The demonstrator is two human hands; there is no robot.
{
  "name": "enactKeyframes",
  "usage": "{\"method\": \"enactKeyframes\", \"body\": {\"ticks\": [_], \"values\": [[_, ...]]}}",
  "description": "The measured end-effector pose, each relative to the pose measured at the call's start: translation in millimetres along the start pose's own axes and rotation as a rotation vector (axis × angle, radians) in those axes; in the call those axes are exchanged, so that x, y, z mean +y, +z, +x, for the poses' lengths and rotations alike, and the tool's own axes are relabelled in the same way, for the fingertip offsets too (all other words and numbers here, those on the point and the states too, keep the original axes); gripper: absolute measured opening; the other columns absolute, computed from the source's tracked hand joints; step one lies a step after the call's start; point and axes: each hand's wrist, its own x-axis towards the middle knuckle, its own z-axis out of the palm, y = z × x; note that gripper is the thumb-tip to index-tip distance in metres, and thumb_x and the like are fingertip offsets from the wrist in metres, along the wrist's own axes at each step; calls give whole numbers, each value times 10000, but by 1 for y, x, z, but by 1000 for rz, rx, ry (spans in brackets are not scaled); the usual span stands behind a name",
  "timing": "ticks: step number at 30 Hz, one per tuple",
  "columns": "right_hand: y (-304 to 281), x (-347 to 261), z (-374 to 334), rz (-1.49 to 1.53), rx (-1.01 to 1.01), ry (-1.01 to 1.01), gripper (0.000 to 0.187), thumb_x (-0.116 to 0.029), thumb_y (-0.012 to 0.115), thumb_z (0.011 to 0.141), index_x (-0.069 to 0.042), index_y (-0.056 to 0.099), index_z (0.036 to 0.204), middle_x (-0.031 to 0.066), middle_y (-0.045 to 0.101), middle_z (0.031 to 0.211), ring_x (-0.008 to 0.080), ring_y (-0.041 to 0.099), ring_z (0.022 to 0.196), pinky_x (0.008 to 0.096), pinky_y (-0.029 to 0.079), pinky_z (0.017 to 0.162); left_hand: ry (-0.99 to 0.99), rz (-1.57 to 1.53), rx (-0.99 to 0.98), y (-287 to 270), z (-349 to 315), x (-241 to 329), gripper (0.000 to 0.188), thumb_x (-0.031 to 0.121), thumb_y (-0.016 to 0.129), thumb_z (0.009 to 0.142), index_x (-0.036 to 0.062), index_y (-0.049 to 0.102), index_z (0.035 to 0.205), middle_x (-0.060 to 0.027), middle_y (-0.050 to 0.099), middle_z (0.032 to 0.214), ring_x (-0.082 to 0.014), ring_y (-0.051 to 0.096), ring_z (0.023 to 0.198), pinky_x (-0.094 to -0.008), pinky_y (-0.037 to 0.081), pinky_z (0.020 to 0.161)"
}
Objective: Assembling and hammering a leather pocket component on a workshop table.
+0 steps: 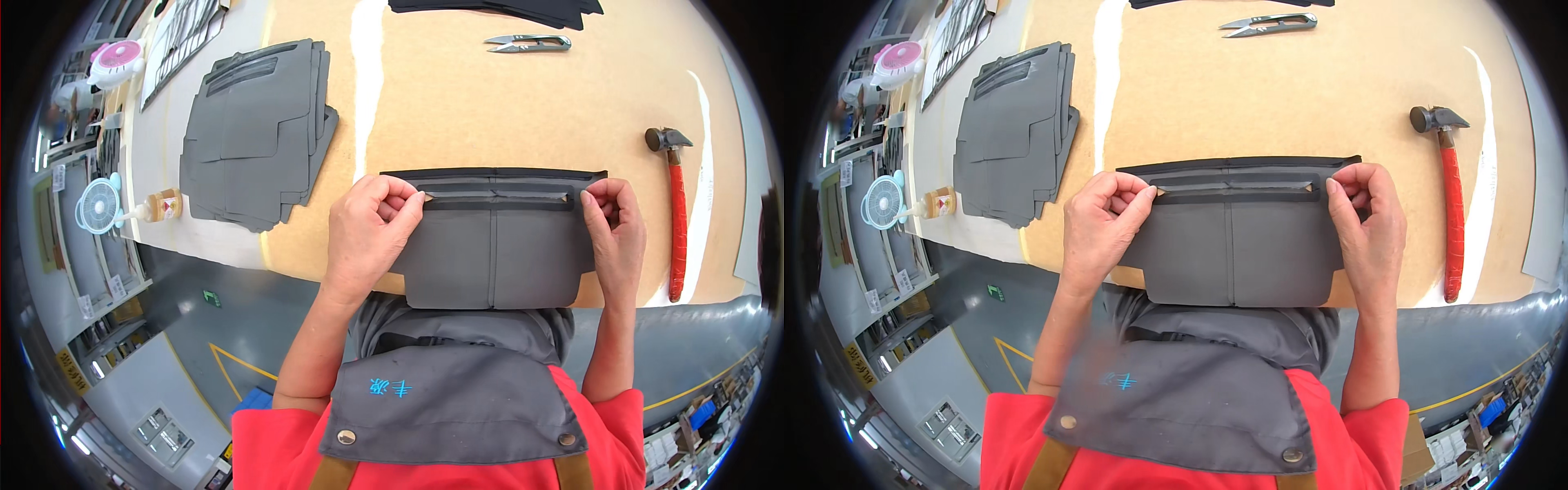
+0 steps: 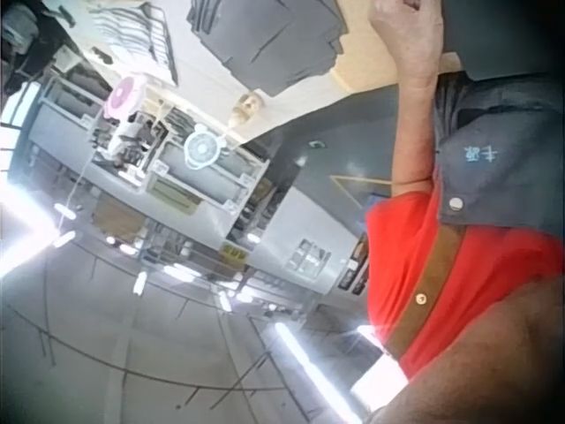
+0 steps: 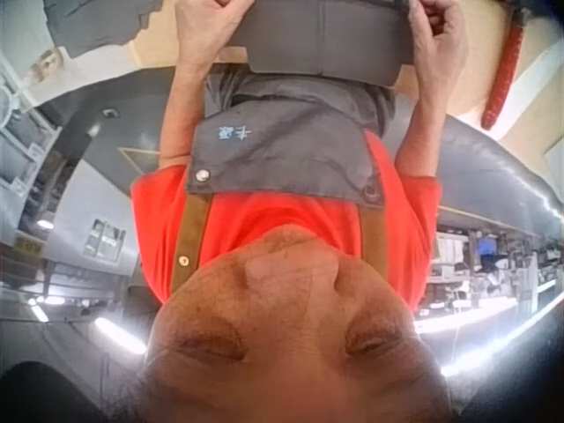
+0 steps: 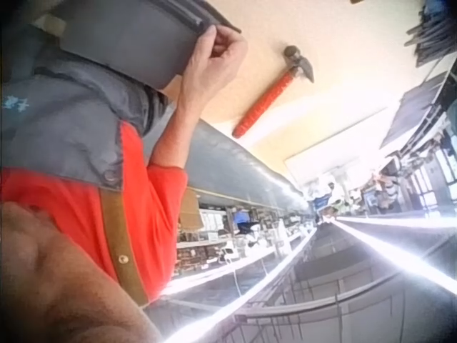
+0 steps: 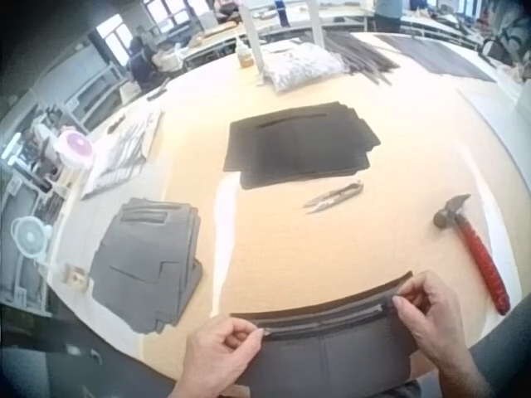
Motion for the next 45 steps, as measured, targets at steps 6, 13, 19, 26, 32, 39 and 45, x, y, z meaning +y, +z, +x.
{"method": "enactKeyframes", "body": {"ticks": [6,13,19,26,32,39,45], "values": [[2,0,0,-16,5,-21,92,-94,691,947,-30,639,986,-19,590,838,74,497,751,229,451,703,-80,12,-3,0,1,2,107,112,768,866,20,714,860,-47,665,819,-96,611,631,-258,515,622],[1,0,0,-45,12,-12,100,-105,692,940,-30,642,985,-14,593,840,85,499,757,237,451,715,-101,-1,10,1,2,1,109,110,771,857,24,707,838,-47,665,803,-100,616,623,-262,517,616],[1,-1,0,-53,16,3,98,-102,692,939,-31,645,988,-12,593,842,86,499,767,239,453,722,-89,-3,28,3,3,-1,109,102,774,851,24,701,829,-36,655,771,-94,611,621,-260,516,613],[3,2,1,-26,12,-25,92,-96,687,946,-27,645,988,-10,594,842,86,497,767,238,453,723,-155,-128,-12,-4,4,-1,152,98,766,916,25,651,983,9,633,748,-44,611,643,-202,524,573],[3,4,0,-48,35,-45,82,-87,677,958,-18,645,991,-9,590,834,81,496,747,237,456,704,-206,-339,-26,-9,5,-3,150,90,751,919,2,649,984,-24,657,773,-61,626,640,-224,538,609],[5,6,1,-41,31,-68,85,-90,673,968,-14,649,998,-13,594,829,73,495,726,232,462,688,-100,-202,-74,-8,7,-12,212,108,776,906,7,640,1033,-9,631,794,-57,634,665,-216,543,621],[3,8,1,-86,41,-119,98,-103,677,970,-12,649,993,-8,596,824,78,493,716,240,465,681,-118,-285,-146,-11,10,-14,243,111,786,905,7,625,1056,2,606,818,-50,624,676,-208,540,615]]}}
